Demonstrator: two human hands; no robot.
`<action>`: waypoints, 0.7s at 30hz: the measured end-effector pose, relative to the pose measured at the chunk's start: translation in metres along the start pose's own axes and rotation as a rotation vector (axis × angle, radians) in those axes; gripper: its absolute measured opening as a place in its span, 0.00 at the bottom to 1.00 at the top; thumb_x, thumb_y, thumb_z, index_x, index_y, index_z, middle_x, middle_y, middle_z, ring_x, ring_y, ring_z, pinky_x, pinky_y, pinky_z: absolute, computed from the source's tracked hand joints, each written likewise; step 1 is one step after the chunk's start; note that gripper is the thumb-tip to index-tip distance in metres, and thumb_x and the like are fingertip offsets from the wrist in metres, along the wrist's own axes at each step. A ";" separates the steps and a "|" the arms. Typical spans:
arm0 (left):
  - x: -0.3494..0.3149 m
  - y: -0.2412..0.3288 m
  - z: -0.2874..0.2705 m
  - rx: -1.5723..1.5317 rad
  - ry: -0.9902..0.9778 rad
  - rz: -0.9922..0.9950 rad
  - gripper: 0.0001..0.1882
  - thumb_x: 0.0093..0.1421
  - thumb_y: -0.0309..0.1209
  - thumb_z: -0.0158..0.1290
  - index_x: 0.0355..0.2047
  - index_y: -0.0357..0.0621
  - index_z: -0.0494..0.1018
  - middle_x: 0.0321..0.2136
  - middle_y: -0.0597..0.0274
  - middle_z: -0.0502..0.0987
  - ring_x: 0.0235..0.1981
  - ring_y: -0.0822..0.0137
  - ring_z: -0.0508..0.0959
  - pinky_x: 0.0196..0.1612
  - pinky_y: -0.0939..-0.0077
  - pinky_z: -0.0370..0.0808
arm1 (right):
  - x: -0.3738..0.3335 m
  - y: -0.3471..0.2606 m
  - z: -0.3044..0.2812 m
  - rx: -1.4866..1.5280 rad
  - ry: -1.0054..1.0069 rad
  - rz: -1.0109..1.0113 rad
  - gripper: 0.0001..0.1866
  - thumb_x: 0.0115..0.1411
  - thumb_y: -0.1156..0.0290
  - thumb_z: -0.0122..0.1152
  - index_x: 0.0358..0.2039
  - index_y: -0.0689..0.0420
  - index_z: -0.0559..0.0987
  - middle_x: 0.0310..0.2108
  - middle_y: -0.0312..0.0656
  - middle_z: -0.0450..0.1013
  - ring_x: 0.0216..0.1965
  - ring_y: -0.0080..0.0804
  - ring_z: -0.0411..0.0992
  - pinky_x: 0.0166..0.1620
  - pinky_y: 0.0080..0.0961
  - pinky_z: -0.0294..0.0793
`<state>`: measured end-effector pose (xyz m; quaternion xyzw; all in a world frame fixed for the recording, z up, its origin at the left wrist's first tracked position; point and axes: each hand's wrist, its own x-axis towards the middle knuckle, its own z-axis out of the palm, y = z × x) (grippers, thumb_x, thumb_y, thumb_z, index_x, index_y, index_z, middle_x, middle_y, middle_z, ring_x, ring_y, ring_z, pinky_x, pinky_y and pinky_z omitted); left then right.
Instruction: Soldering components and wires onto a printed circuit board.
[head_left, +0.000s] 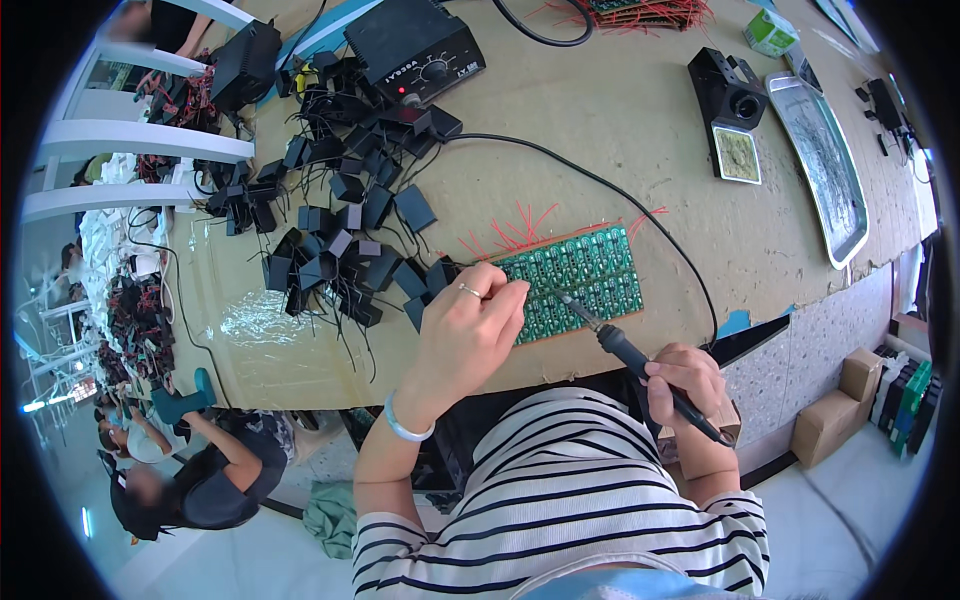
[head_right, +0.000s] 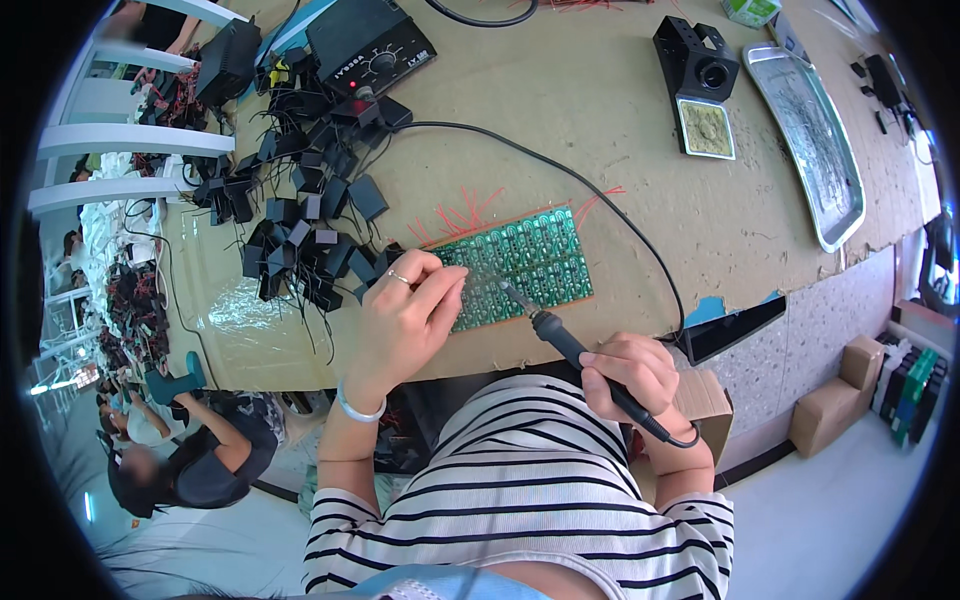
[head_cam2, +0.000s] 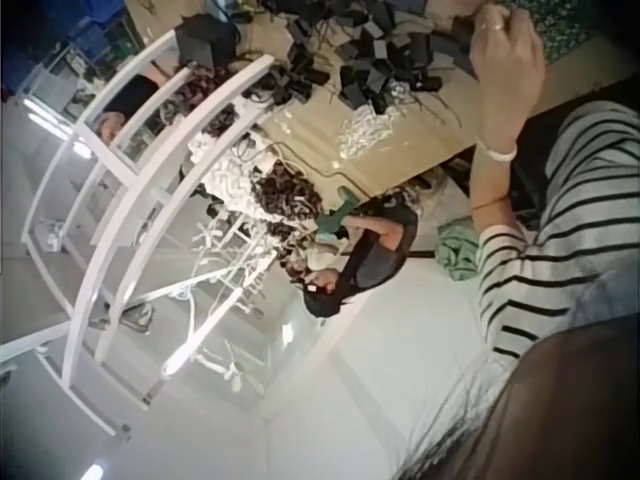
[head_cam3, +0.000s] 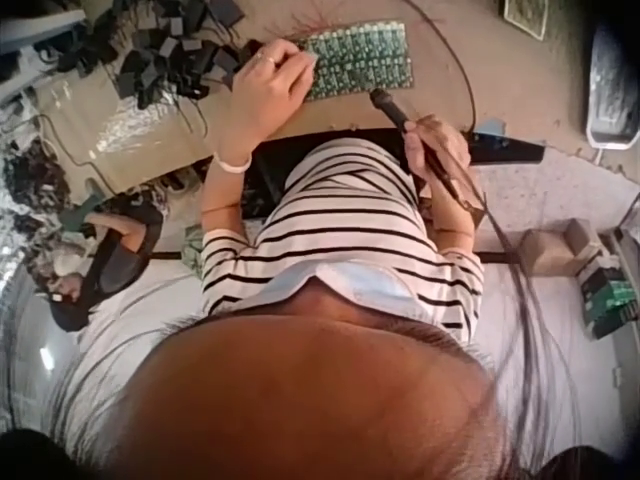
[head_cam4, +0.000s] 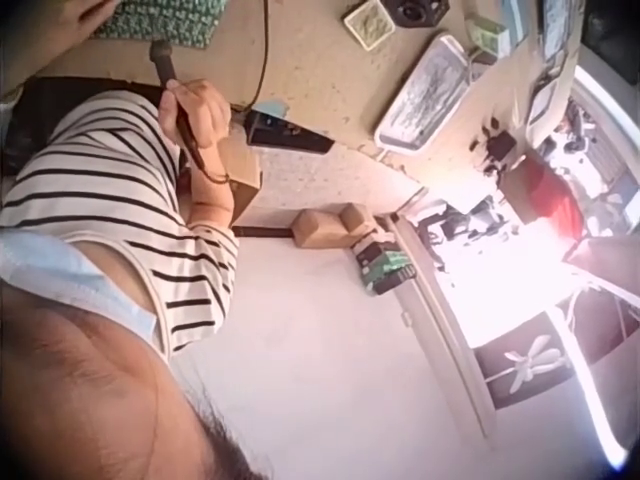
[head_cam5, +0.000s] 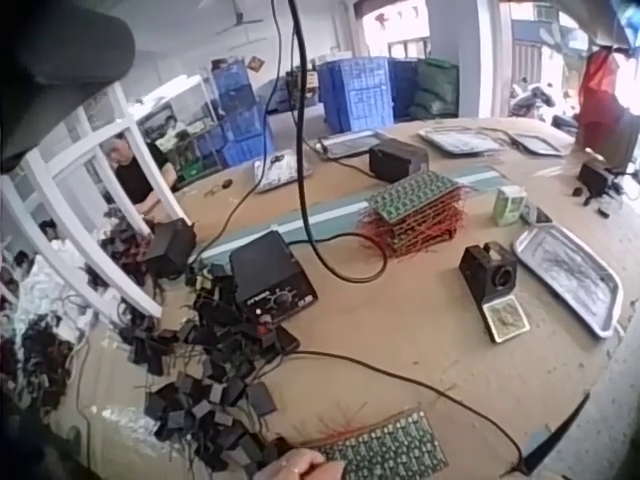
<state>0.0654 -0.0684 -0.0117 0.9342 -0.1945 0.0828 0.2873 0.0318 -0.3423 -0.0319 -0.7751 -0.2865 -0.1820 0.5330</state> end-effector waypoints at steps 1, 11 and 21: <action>0.000 -0.001 0.001 -0.001 0.000 -0.002 0.09 0.55 0.22 0.62 0.37 0.42 0.79 0.31 0.62 0.72 0.26 0.64 0.77 0.29 0.71 0.75 | 0.000 0.000 0.001 0.016 -0.013 0.025 0.06 0.50 0.85 0.60 0.30 0.64 0.75 0.22 0.43 0.74 0.17 0.34 0.73 0.21 0.28 0.74; 0.001 0.000 0.010 0.068 0.065 0.040 0.08 0.50 0.23 0.62 0.32 0.42 0.77 0.28 0.65 0.68 0.27 0.69 0.74 0.27 0.74 0.74 | 0.005 0.003 0.006 0.011 -0.069 -0.041 0.11 0.45 0.86 0.64 0.31 0.65 0.77 0.21 0.42 0.74 0.16 0.33 0.72 0.20 0.26 0.72; 0.000 0.004 0.015 0.124 0.108 0.080 0.09 0.48 0.21 0.65 0.31 0.39 0.80 0.25 0.66 0.69 0.22 0.69 0.74 0.23 0.74 0.72 | 0.007 -0.002 0.007 -0.197 -0.244 -0.333 0.11 0.49 0.80 0.67 0.33 0.63 0.75 0.21 0.37 0.70 0.17 0.27 0.68 0.19 0.22 0.68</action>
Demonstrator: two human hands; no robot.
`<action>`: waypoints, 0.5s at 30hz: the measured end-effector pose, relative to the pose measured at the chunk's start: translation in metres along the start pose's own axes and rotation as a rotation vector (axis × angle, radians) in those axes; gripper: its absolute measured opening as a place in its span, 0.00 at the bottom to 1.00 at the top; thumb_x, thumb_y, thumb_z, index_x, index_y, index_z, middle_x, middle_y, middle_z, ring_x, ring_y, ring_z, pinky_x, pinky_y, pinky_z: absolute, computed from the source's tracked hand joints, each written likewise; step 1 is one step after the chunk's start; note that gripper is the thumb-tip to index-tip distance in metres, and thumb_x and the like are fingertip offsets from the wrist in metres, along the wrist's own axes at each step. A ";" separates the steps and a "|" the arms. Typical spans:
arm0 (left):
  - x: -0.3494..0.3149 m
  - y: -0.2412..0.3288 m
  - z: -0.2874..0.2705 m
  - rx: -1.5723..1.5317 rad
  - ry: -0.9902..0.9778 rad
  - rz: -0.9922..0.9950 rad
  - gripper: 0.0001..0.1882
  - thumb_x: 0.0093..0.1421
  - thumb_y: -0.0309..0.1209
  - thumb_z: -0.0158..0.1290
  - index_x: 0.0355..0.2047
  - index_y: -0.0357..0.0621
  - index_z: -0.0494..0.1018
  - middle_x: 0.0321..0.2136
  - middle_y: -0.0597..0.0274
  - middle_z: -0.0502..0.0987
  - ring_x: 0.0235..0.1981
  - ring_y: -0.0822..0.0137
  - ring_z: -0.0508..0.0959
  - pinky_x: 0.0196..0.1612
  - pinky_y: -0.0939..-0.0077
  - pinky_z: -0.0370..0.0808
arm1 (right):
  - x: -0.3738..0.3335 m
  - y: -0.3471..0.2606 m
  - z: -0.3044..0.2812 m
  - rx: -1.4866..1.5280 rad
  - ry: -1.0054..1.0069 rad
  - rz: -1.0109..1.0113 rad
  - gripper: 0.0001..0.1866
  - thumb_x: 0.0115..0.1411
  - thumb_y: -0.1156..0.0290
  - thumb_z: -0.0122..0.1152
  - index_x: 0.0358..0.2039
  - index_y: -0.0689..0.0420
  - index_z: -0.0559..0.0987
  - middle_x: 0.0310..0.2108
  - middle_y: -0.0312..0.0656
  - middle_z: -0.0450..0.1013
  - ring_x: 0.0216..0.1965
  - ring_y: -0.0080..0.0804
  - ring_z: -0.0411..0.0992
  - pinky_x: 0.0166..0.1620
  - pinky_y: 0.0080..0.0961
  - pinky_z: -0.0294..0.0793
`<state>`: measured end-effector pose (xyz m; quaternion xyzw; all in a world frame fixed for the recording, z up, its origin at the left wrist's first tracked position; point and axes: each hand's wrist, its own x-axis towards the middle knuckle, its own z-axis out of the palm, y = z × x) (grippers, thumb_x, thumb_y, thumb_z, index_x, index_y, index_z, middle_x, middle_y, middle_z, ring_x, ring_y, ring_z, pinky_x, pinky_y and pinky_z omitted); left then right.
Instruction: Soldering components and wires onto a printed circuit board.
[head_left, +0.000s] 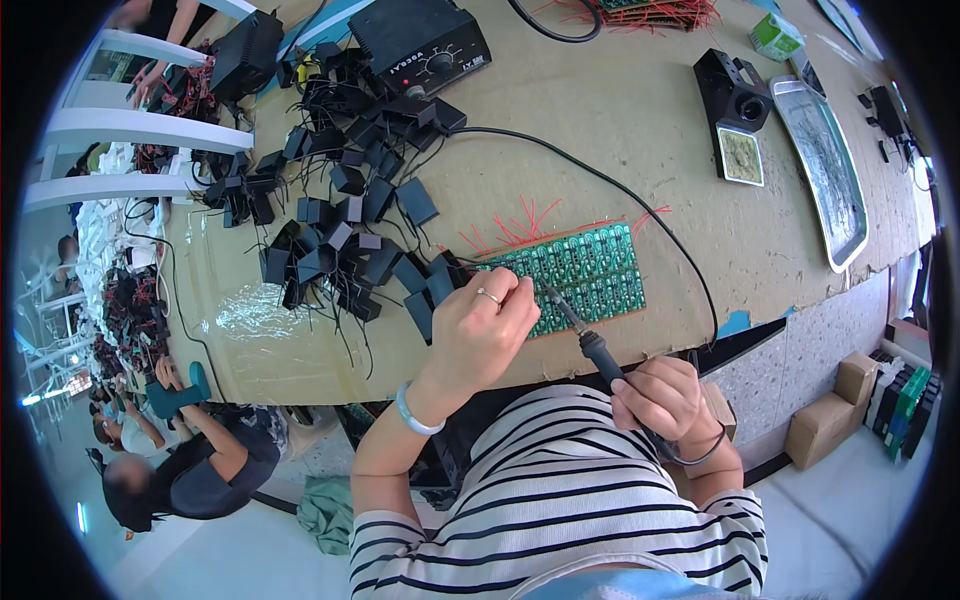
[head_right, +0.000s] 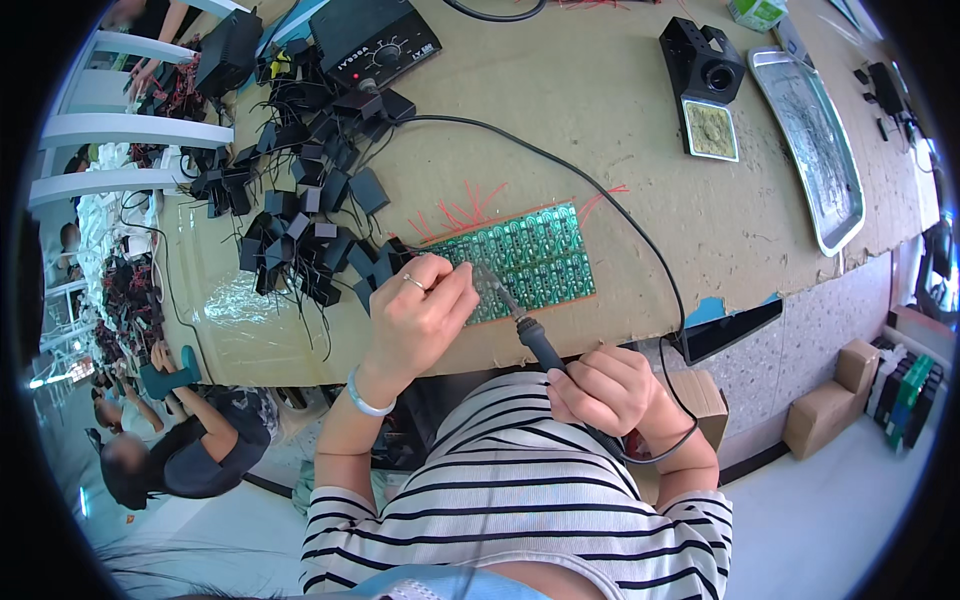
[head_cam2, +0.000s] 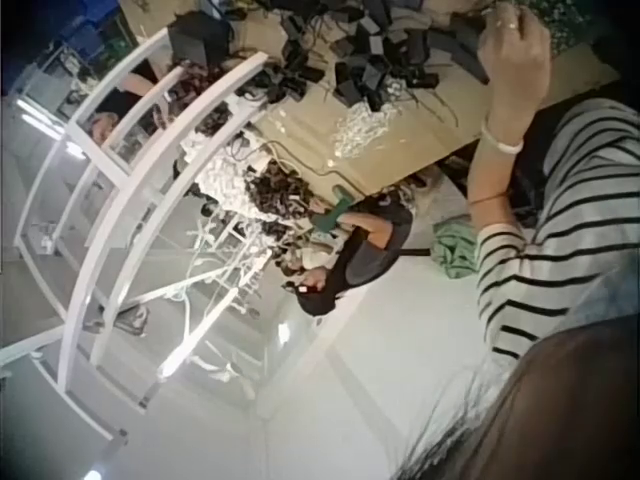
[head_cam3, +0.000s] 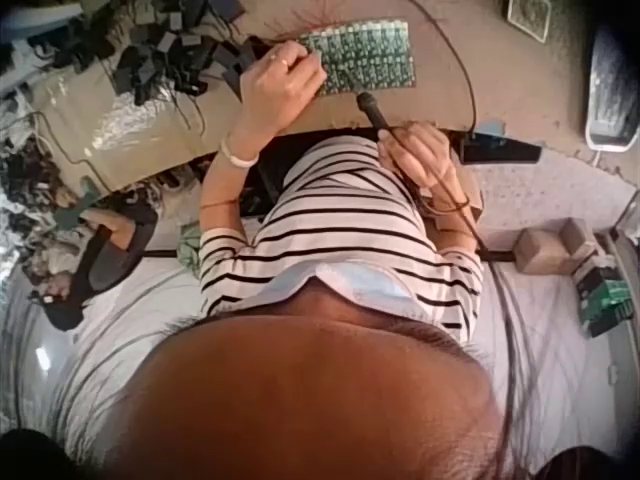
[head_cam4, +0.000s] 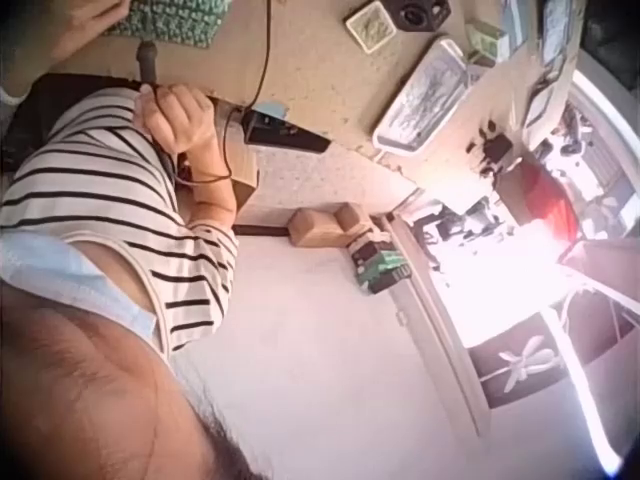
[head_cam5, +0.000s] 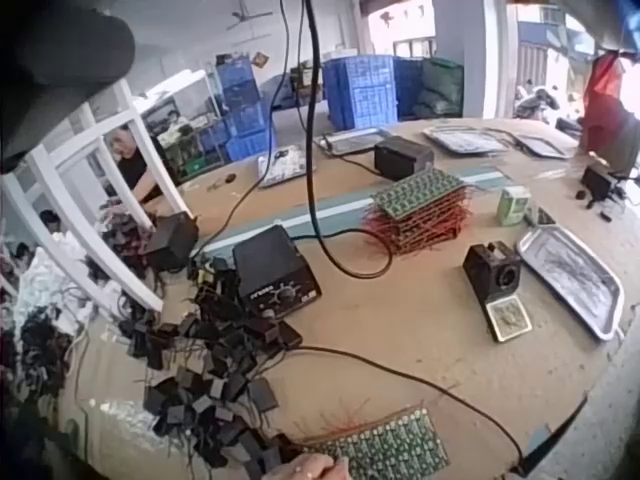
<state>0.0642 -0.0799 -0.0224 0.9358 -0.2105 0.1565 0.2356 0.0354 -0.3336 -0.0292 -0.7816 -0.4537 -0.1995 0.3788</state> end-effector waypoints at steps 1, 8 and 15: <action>0.000 0.000 0.000 0.001 0.000 0.000 0.09 0.48 0.21 0.65 0.31 0.39 0.80 0.25 0.66 0.69 0.22 0.69 0.74 0.23 0.74 0.72 | 0.000 0.000 0.000 0.000 0.001 -0.001 0.11 0.49 0.80 0.67 0.33 0.63 0.75 0.21 0.37 0.70 0.17 0.27 0.68 0.19 0.22 0.68; -0.001 0.002 0.000 0.036 0.008 0.018 0.08 0.48 0.21 0.64 0.31 0.38 0.80 0.25 0.66 0.69 0.23 0.69 0.74 0.23 0.74 0.72 | -0.011 -0.004 -0.021 0.125 0.161 0.182 0.11 0.55 0.78 0.63 0.39 0.62 0.76 0.26 0.40 0.72 0.22 0.35 0.74 0.24 0.30 0.77; 0.000 0.002 0.002 0.068 0.003 0.010 0.08 0.47 0.21 0.64 0.31 0.39 0.81 0.25 0.66 0.70 0.23 0.68 0.75 0.24 0.74 0.73 | -0.013 -0.005 -0.022 0.082 0.177 0.234 0.11 0.55 0.79 0.63 0.40 0.60 0.76 0.26 0.40 0.73 0.21 0.35 0.74 0.24 0.30 0.76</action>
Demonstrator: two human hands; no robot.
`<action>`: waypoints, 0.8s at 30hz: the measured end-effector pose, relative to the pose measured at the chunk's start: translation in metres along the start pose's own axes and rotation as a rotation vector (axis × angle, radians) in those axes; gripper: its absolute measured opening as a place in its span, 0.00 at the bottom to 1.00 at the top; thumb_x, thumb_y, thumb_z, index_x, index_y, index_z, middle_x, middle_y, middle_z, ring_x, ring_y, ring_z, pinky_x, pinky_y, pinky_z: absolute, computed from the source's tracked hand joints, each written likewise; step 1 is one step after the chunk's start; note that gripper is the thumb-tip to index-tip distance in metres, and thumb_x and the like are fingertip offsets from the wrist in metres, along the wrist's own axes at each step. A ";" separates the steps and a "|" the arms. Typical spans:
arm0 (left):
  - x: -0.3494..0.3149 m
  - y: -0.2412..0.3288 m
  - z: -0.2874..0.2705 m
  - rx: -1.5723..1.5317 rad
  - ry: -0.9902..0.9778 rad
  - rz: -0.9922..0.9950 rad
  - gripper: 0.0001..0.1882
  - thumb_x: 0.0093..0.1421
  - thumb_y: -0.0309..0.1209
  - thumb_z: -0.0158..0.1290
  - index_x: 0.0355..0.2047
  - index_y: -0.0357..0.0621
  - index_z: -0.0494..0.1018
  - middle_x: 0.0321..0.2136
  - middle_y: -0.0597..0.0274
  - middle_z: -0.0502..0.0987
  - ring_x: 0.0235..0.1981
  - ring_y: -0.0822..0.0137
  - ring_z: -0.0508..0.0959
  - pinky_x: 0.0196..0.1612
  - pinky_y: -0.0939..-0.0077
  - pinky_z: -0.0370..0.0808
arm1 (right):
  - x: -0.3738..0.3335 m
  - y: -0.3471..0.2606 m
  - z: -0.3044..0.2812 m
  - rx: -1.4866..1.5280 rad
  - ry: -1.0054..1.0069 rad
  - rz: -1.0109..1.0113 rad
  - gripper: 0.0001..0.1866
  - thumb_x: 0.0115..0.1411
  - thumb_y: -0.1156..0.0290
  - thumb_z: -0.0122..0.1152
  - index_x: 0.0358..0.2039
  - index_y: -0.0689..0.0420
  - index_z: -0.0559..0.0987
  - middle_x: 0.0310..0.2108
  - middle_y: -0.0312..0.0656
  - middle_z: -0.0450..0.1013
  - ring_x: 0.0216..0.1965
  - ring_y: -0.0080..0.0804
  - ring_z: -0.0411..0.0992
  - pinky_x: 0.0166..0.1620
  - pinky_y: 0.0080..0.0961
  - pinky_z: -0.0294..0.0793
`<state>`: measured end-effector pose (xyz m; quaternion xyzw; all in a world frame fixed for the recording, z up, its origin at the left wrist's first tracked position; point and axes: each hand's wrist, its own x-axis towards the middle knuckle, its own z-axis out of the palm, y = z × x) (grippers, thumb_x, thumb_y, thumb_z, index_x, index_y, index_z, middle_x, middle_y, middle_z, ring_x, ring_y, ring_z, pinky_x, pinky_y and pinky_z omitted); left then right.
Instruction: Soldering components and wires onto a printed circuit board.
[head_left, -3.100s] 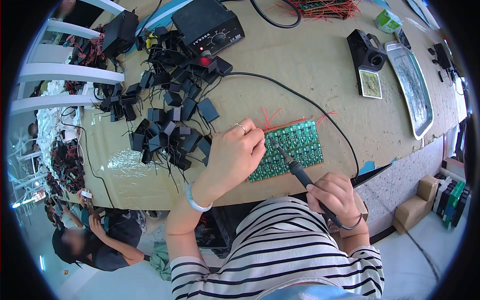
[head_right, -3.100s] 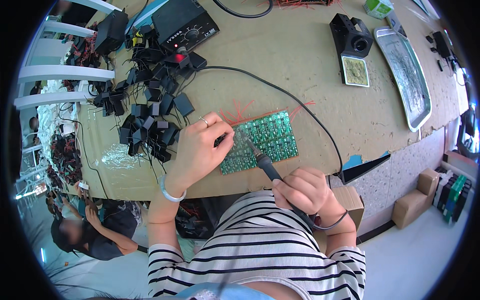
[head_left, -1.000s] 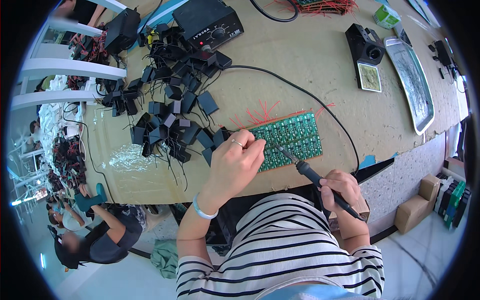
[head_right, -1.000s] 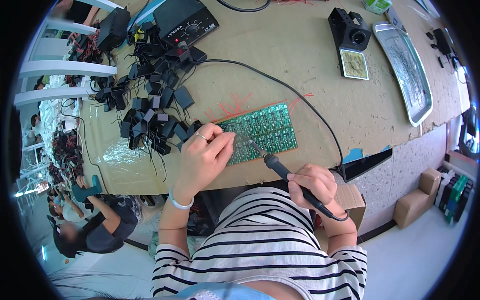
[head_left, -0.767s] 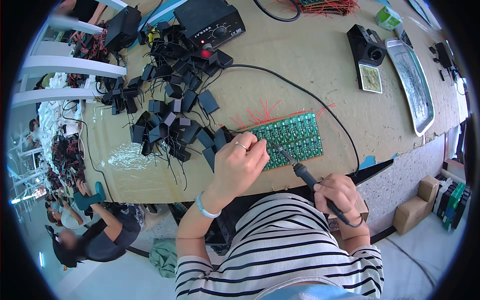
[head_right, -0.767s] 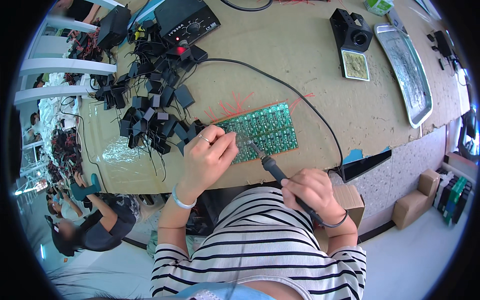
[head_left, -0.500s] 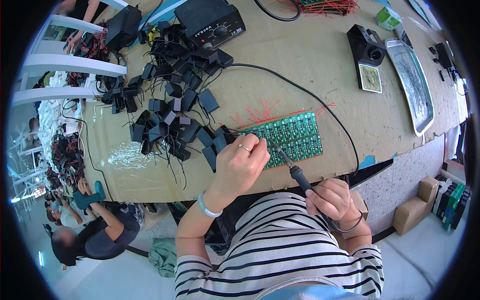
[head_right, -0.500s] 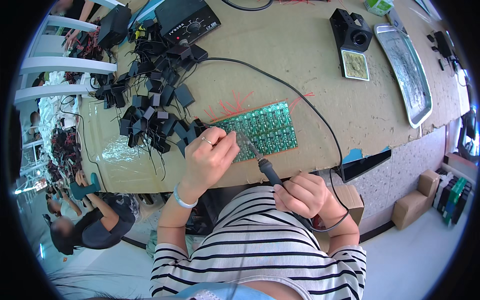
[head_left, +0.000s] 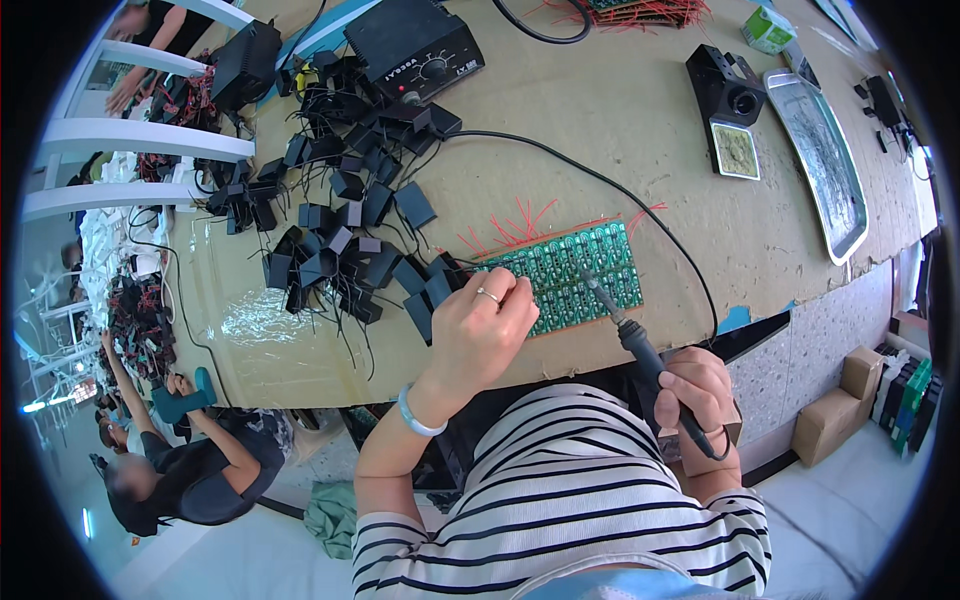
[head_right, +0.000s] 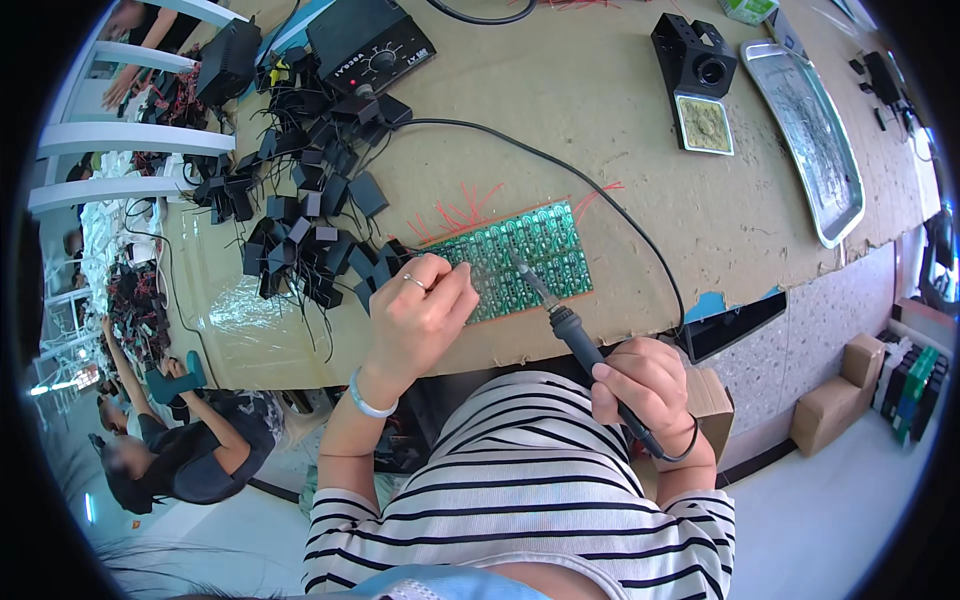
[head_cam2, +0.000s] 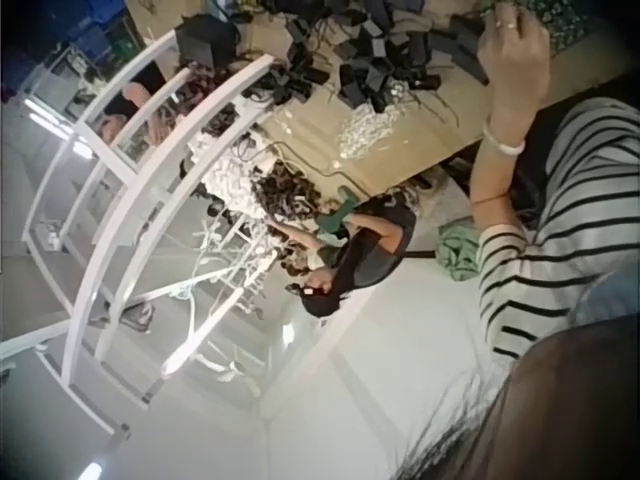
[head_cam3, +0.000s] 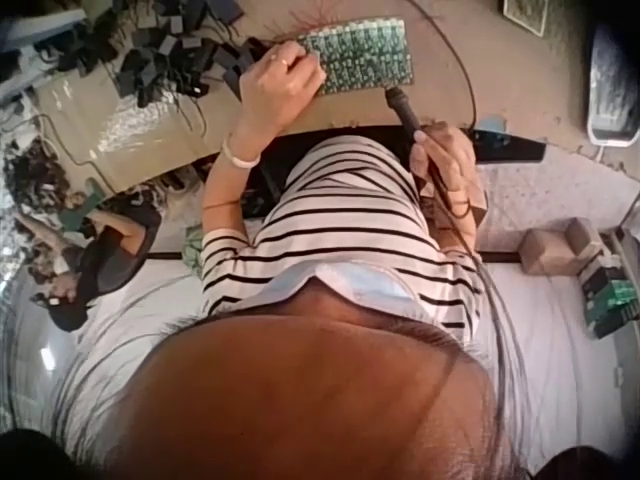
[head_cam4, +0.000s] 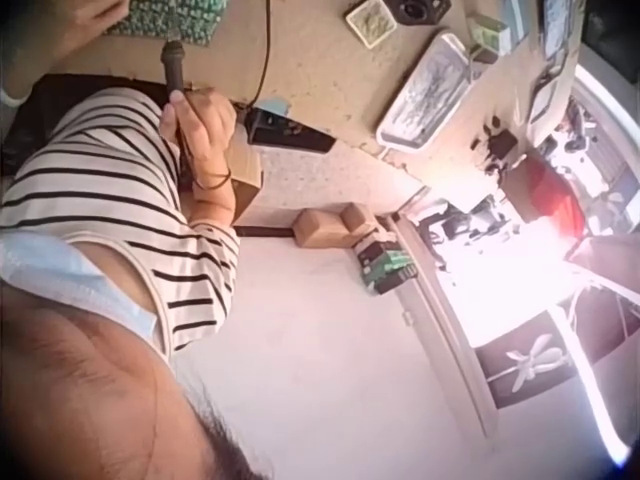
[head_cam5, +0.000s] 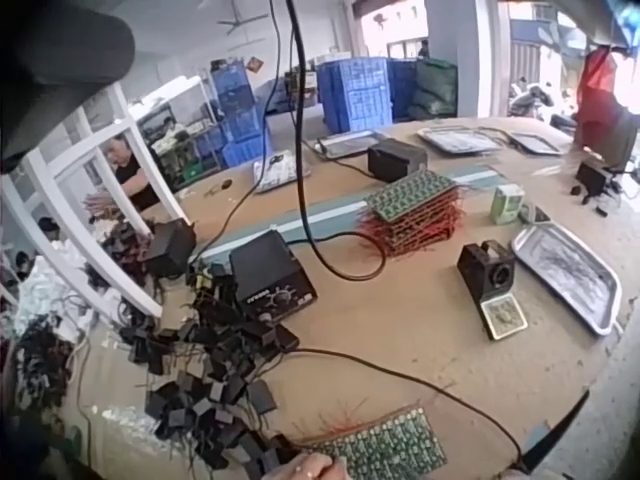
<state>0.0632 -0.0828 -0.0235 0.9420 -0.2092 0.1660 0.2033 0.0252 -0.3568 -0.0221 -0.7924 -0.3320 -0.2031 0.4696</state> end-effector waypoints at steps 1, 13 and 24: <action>0.000 0.000 0.001 -0.001 -0.001 0.002 0.08 0.47 0.21 0.64 0.31 0.39 0.81 0.25 0.66 0.70 0.23 0.68 0.75 0.24 0.74 0.73 | 0.000 -0.001 0.000 0.001 -0.003 -0.002 0.11 0.55 0.79 0.63 0.40 0.60 0.76 0.26 0.40 0.73 0.21 0.35 0.74 0.23 0.30 0.76; 0.008 0.005 -0.031 -0.059 0.095 -0.118 0.12 0.51 0.25 0.67 0.37 0.42 0.81 0.38 0.59 0.76 0.42 0.55 0.75 0.44 0.63 0.74 | 0.003 -0.004 0.000 -0.024 0.063 0.017 0.09 0.57 0.78 0.63 0.39 0.60 0.75 0.23 0.40 0.73 0.20 0.36 0.73 0.25 0.31 0.77; -0.008 -0.070 -0.053 0.056 0.000 -0.531 0.07 0.59 0.29 0.62 0.33 0.37 0.79 0.28 0.56 0.78 0.34 0.54 0.78 0.37 0.62 0.75 | 0.005 0.006 0.007 -0.044 0.138 0.002 0.07 0.65 0.72 0.56 0.35 0.63 0.73 0.20 0.42 0.69 0.16 0.35 0.69 0.20 0.30 0.72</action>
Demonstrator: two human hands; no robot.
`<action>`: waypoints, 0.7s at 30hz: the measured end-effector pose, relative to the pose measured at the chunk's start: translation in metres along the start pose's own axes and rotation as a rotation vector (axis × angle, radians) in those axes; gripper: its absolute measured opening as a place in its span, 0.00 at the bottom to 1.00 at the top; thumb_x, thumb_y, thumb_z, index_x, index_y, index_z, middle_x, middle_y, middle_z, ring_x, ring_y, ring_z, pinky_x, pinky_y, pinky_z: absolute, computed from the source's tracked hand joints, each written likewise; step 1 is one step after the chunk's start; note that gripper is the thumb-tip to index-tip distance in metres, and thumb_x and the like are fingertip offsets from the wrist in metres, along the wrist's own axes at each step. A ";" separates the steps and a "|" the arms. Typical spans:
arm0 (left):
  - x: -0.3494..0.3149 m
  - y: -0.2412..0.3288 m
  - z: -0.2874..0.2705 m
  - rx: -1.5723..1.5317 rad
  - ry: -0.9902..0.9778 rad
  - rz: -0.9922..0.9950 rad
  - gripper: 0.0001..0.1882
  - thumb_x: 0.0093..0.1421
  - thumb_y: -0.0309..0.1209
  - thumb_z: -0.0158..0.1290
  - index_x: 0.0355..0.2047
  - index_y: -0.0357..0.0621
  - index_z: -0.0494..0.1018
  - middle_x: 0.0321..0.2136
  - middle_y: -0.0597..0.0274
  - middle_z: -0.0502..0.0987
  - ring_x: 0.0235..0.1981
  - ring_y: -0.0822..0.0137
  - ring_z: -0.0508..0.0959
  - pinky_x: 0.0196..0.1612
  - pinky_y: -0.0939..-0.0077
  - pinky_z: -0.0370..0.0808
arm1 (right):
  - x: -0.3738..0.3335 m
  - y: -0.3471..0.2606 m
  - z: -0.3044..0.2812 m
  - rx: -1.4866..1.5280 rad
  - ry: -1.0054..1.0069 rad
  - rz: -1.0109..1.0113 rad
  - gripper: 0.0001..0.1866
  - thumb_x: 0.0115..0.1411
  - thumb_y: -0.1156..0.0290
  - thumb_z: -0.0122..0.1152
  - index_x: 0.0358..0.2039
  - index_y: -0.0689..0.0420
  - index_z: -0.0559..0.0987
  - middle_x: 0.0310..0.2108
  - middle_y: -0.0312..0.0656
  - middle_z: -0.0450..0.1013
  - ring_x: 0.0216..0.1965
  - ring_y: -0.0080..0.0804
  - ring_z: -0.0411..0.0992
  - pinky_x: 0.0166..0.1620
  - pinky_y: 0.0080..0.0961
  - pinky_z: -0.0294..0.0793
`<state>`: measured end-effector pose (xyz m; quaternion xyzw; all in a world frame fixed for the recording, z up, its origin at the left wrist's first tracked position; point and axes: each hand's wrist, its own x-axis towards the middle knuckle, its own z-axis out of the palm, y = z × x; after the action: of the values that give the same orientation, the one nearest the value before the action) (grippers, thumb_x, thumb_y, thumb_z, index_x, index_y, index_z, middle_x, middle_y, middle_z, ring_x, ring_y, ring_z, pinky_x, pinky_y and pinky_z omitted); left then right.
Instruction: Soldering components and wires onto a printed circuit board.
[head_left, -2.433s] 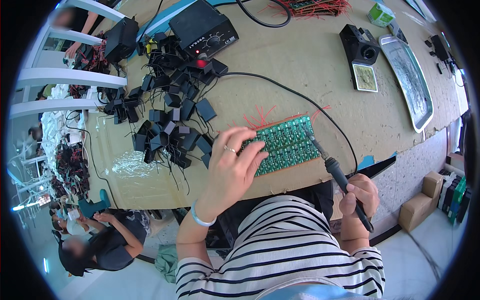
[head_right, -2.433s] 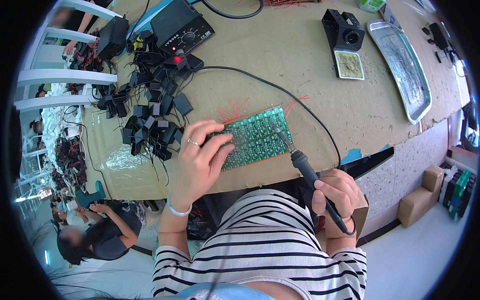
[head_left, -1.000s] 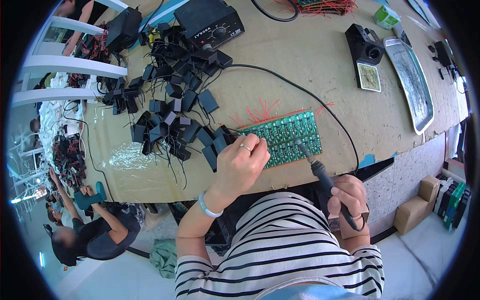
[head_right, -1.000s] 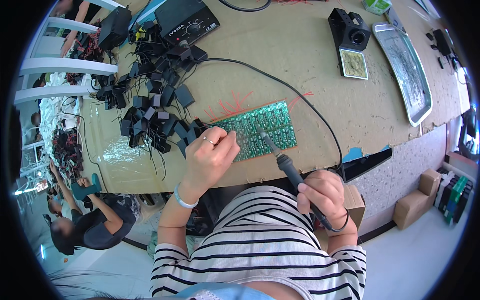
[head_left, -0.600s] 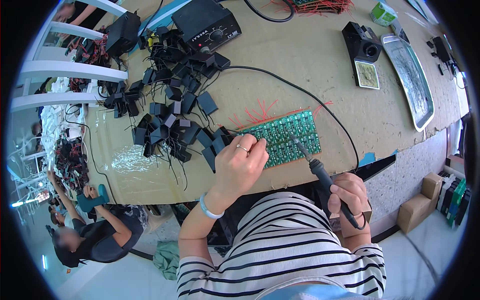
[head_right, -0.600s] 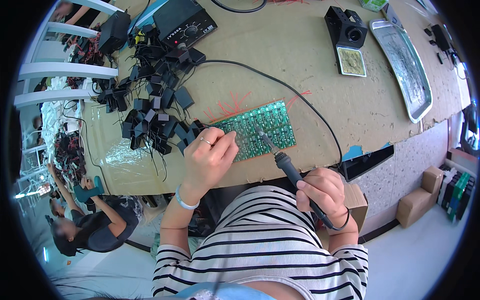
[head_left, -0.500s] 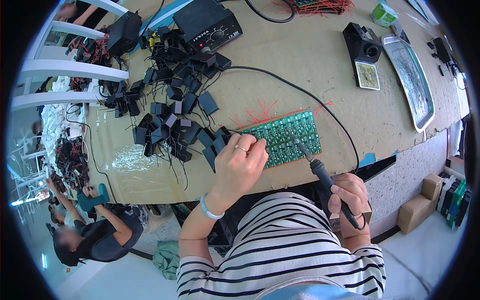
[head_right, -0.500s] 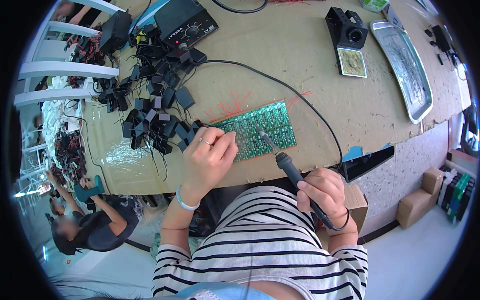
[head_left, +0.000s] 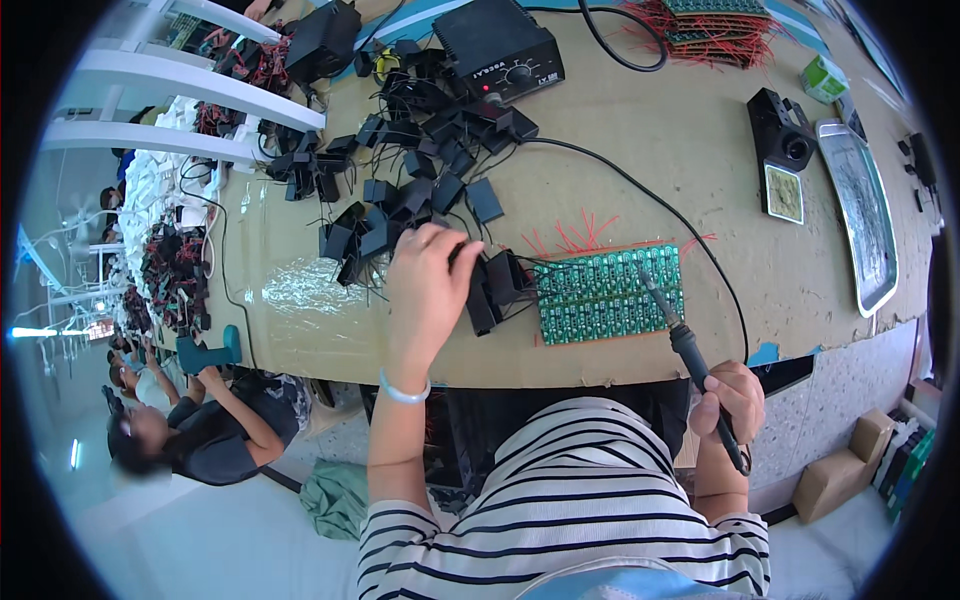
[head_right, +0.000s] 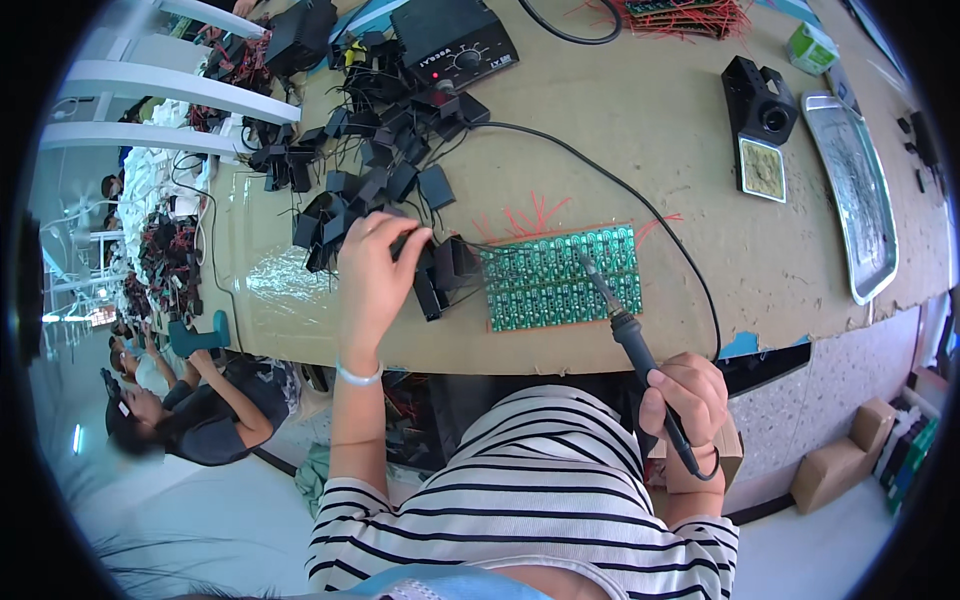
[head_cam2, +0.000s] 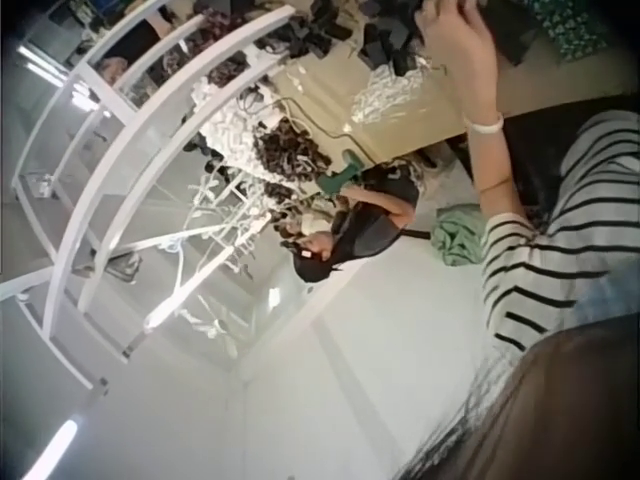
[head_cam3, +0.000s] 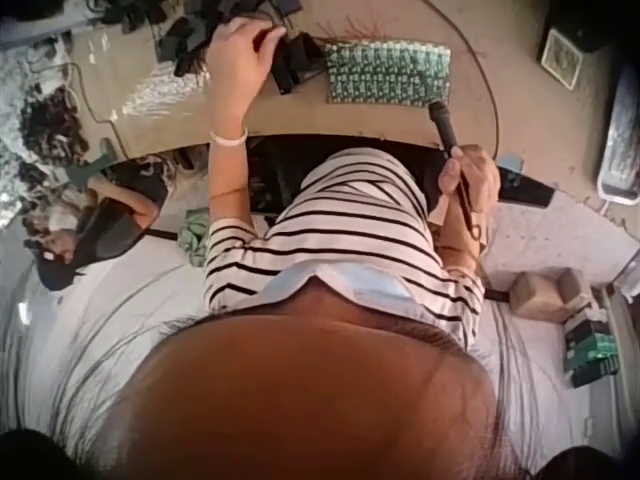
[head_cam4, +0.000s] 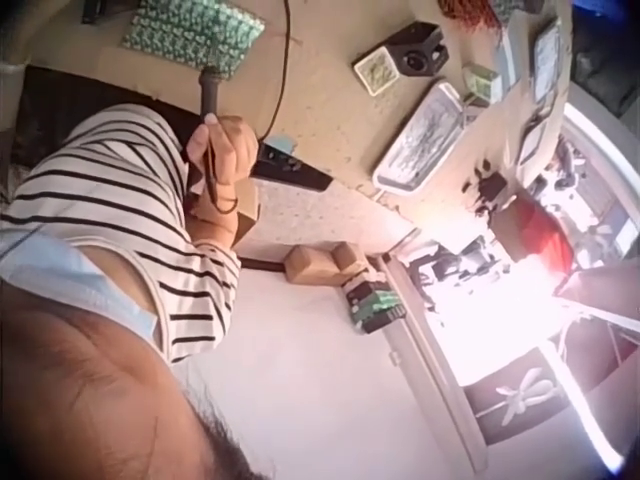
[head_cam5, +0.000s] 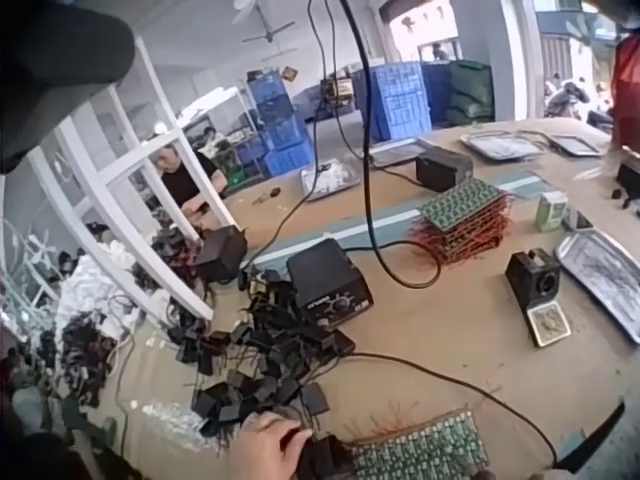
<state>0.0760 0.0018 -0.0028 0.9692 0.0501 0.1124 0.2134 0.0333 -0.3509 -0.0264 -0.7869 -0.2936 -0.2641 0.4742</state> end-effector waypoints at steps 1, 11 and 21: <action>0.005 0.003 0.001 0.097 -0.014 0.118 0.09 0.57 0.30 0.64 0.32 0.36 0.80 0.28 0.55 0.79 0.35 0.55 0.79 0.38 0.64 0.76 | 0.000 -0.001 0.000 0.017 -0.014 0.011 0.05 0.62 0.74 0.58 0.36 0.62 0.74 0.21 0.42 0.71 0.17 0.36 0.71 0.22 0.30 0.73; 0.016 -0.012 -0.014 -0.264 -0.287 -0.085 0.08 0.58 0.25 0.62 0.29 0.37 0.73 0.30 0.52 0.76 0.35 0.57 0.79 0.35 0.65 0.77 | -0.004 -0.006 -0.005 -0.057 0.030 0.068 0.08 0.67 0.69 0.55 0.36 0.61 0.73 0.20 0.42 0.69 0.16 0.34 0.70 0.21 0.28 0.71; 0.010 0.000 -0.014 -1.072 -0.052 -0.210 0.06 0.71 0.25 0.45 0.42 0.34 0.69 0.29 0.65 0.70 0.37 0.71 0.73 0.54 0.70 0.71 | 0.003 -0.002 -0.003 0.033 0.019 0.050 0.03 0.64 0.76 0.53 0.36 0.62 0.73 0.20 0.40 0.69 0.16 0.30 0.69 0.20 0.26 0.71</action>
<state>0.0823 0.0087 0.0112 0.7170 0.0770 0.0764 0.6886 0.0338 -0.3522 -0.0219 -0.7837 -0.2735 -0.2544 0.4962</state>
